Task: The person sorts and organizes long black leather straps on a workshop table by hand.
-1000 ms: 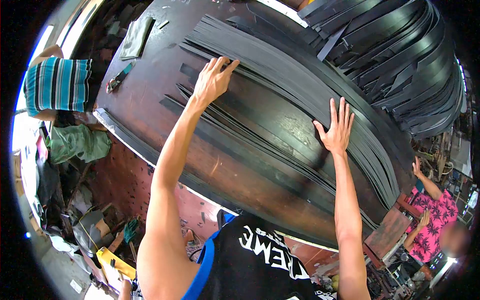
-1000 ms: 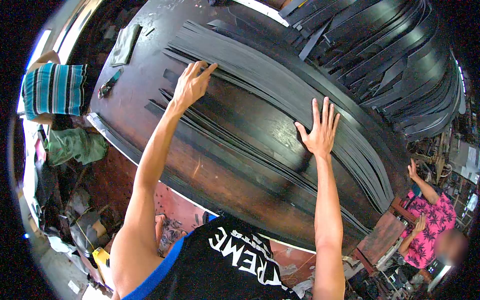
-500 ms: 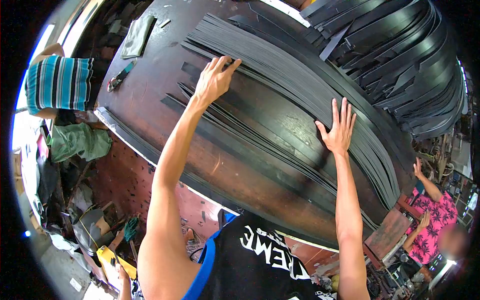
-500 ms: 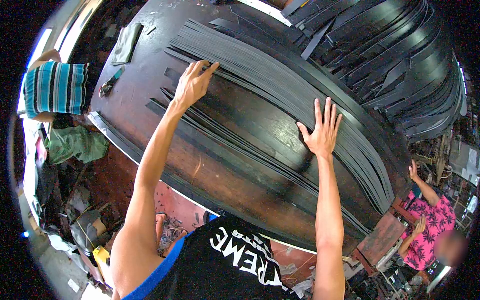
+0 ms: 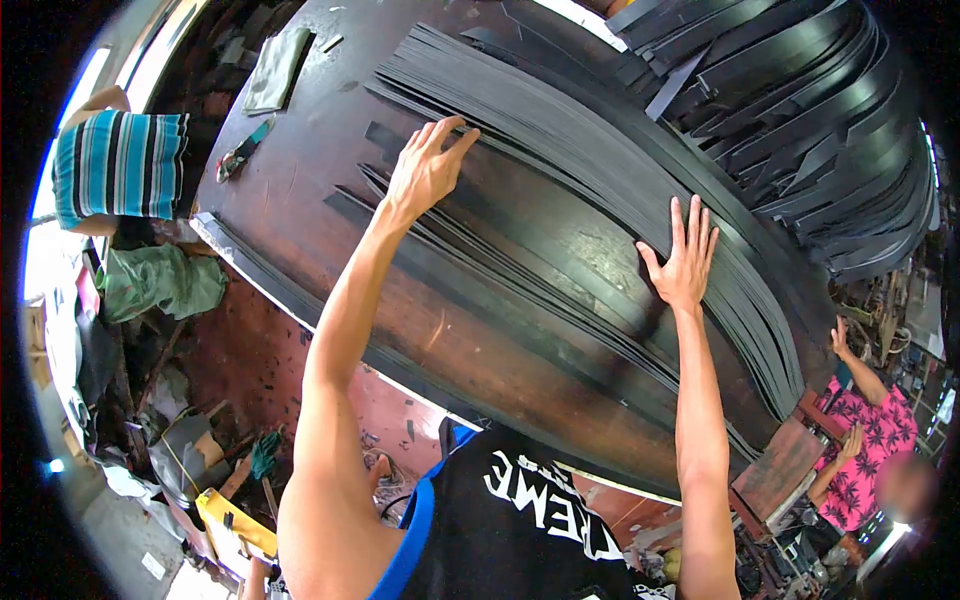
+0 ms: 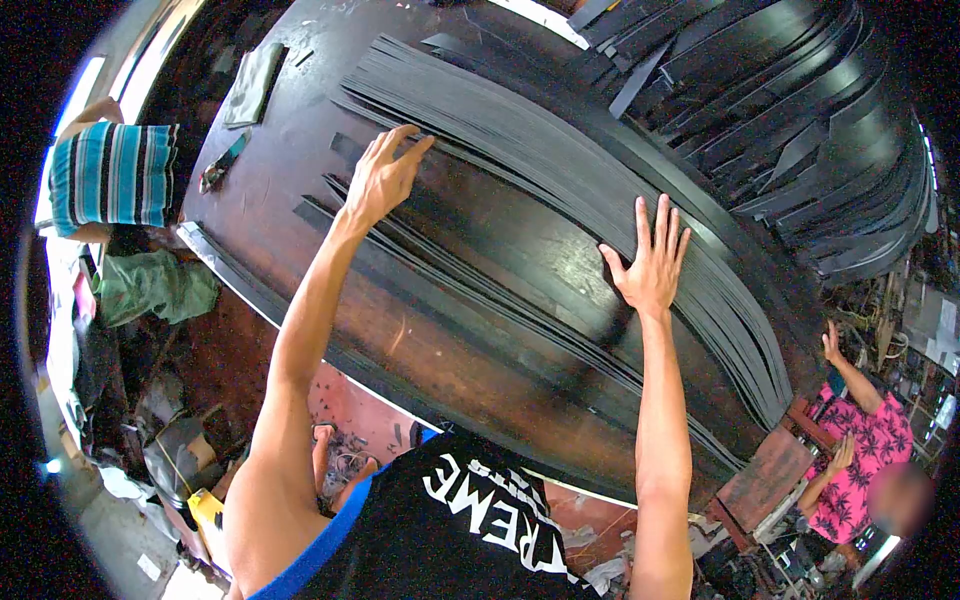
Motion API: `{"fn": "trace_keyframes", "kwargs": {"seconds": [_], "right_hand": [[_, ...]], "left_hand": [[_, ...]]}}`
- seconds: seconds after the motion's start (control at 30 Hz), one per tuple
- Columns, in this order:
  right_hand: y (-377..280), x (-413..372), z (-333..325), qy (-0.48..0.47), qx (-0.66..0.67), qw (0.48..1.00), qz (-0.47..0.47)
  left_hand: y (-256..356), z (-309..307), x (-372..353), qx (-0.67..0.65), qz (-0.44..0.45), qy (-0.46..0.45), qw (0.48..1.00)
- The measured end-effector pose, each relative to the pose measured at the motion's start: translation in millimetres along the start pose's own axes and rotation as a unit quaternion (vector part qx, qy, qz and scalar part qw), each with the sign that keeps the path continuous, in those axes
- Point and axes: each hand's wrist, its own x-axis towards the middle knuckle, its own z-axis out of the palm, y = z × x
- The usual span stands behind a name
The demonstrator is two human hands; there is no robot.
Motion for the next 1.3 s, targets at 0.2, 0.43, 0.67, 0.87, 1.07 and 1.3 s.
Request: {"fn": "trace_keyframes", "kwargs": {"seconds": [0.2, 0.43, 0.67, 0.87, 1.07, 1.3], "right_hand": [[-0.6, 0.8, -1.0, -0.004, -0.001, 1.000, 0.000], [-0.1, 0.6, 0.0, -0.003, -0.005, 1.000, -0.002], [-1.0, 0.3, -0.8, -0.004, -0.005, 1.000, 0.001], [0.5, 0.1, 0.2, -0.005, -0.010, 1.000, -0.002], [-0.3, 0.0, -0.5, 0.001, -0.003, 1.000, -0.001], [-0.7, -0.1, -0.6, -0.003, -0.003, 1.000, 0.001]], "left_hand": [[-0.3, 3.7, -0.1, -0.019, 0.014, 0.006, 1.000], [8.3, 1.6, 9.5, -0.006, -0.006, -0.019, 1.000], [4.7, 8.1, 11.9, -0.022, 0.018, 0.026, 0.999], [7.8, 7.4, 16.3, 0.007, -0.001, -0.012, 1.000], [5.4, 10.0, 15.5, 0.009, 0.017, 0.019, 1.000], [3.0, 11.7, 17.8, -0.012, 0.027, 0.025, 0.999]]}}
